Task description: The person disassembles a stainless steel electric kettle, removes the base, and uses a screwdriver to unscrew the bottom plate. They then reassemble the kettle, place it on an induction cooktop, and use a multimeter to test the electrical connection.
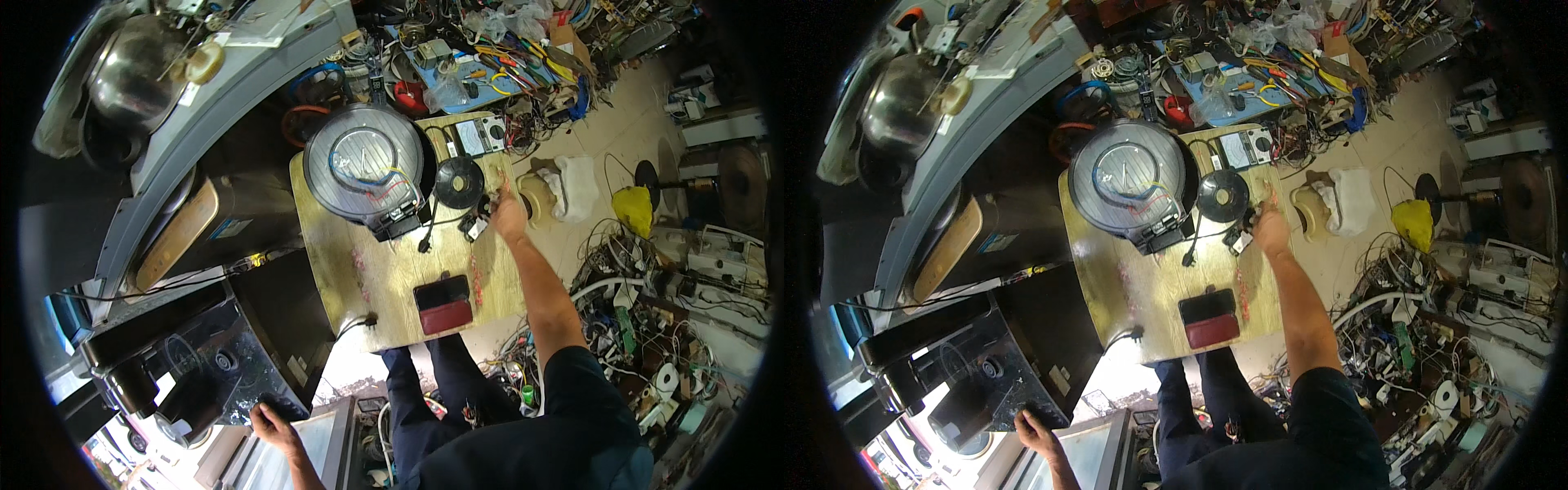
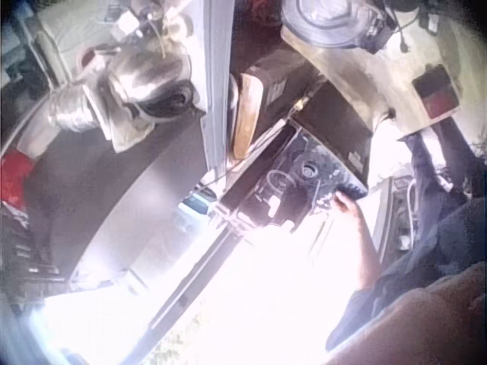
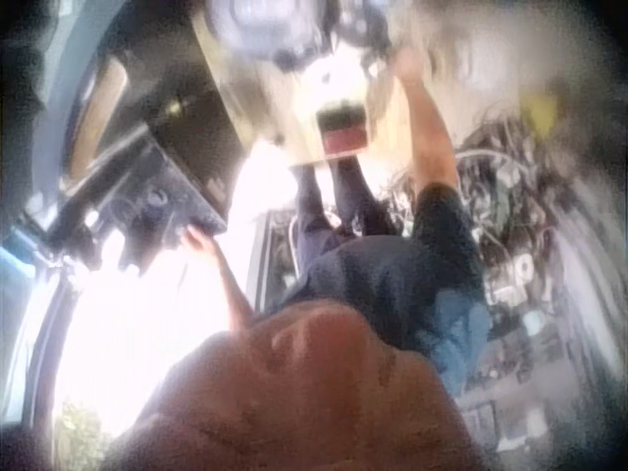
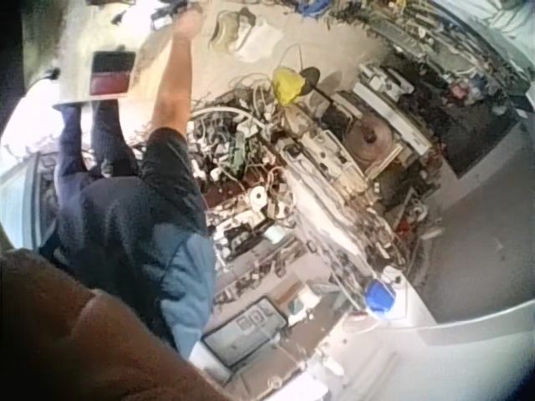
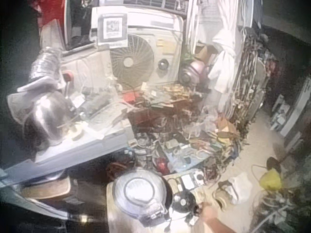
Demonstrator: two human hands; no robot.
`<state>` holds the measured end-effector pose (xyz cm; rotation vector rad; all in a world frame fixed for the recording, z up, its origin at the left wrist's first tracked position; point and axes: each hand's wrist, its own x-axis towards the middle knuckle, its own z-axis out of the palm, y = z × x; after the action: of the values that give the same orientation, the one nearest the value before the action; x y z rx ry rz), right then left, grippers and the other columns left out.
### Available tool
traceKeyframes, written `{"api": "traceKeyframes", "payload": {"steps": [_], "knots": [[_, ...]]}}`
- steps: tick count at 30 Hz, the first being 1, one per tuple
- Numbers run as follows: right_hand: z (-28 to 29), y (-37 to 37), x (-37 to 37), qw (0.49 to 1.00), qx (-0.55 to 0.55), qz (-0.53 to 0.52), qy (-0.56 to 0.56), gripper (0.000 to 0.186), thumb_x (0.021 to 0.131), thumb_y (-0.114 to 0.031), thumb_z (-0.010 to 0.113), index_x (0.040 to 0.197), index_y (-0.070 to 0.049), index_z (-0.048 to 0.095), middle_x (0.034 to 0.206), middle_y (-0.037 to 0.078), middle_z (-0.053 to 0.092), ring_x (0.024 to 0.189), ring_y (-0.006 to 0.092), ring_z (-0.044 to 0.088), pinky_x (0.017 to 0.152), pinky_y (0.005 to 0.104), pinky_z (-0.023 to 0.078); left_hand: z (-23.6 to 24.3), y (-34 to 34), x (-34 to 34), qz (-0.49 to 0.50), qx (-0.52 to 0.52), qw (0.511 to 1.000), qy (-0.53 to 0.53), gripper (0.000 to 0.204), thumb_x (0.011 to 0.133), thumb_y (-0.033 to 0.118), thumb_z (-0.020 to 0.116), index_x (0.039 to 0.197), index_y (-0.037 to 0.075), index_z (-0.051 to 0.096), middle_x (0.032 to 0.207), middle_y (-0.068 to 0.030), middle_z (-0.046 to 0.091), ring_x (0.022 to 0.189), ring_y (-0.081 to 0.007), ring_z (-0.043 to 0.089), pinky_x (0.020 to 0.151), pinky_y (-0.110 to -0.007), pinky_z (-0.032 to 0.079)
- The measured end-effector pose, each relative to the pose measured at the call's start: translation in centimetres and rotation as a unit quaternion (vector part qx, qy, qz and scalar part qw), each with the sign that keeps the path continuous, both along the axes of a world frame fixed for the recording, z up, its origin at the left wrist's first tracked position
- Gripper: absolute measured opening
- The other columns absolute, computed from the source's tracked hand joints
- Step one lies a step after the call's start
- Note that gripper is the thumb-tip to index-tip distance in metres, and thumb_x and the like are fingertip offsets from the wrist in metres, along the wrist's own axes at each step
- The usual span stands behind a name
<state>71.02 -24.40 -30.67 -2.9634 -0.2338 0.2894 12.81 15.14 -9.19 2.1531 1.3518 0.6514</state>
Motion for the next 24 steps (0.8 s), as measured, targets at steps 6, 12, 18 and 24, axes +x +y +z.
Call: {"api": "traceKeyframes", "payload": {"steps": [6,12,18,24], "knots": [[-1.6,1.3,14.2,0.97,-0.174,0.164,-0.042,0.102,0.082,-0.005,0.083,0.168,-0.009,0.027,0.175,0.015,0.03,0.156,0.0363,0.036,0.121,0.0534,0.042,-1.1,0.4,-1.4,0.072,-0.006,0.997,0.036,0.039,0.116,0.031,0.054,0.113,-0.007,0.065,0.101,-0.0104,0.068,0.092,-0.0173,0.056,0.088,-0.034,0.05],[-1.0,7.9,18.8,0.934,-0.24,0.264,0.027,0.125,0.074,0.002,0.086,0.174,-0.019,0.013,0.179,0.014,0.019,0.165,0.0359,0.021,0.128,0.06,0.032,-2.6,0.3,-4.4,0.131,-0.044,0.99,0.001,0.048,0.116,0.042,0.051,0.121,-0.004,0.063,0.108,-0.0102,0.067,0.099,-0.0194,0.06,0.09,-0.034,0.051],[-1.2,4.8,19.4,0.955,-0.18,0.235,0.021,0.135,0.059,-0.014,0.096,0.171,-0.016,0.021,0.163,0.023,0.039,0.155,0.0448,0.036,0.124,0.0686,0.03,-2.7,1.0,-6.3,0.124,-0.017,0.989,0.079,0.042,0.115,0.031,0.056,0.13,-0.008,0.063,0.123,-0.0172,0.07,0.111,-0.023,0.061,0.105,-0.036,0.048],[4.9,0.5,13.6,0.979,-0.095,0.159,-0.09,0.131,0.059,-0.024,0.097,0.168,-0.01,0.027,0.141,0.027,0.051,0.133,0.0469,0.051,0.114,0.0619,0.041,-2.7,0.3,-5.8,0.072,0.01,0.994,0.087,0.035,0.115,0.027,0.052,0.119,-0.006,0.064,0.107,-0.0133,0.066,0.101,-0.0231,0.059,0.095,-0.037,0.049]]}}
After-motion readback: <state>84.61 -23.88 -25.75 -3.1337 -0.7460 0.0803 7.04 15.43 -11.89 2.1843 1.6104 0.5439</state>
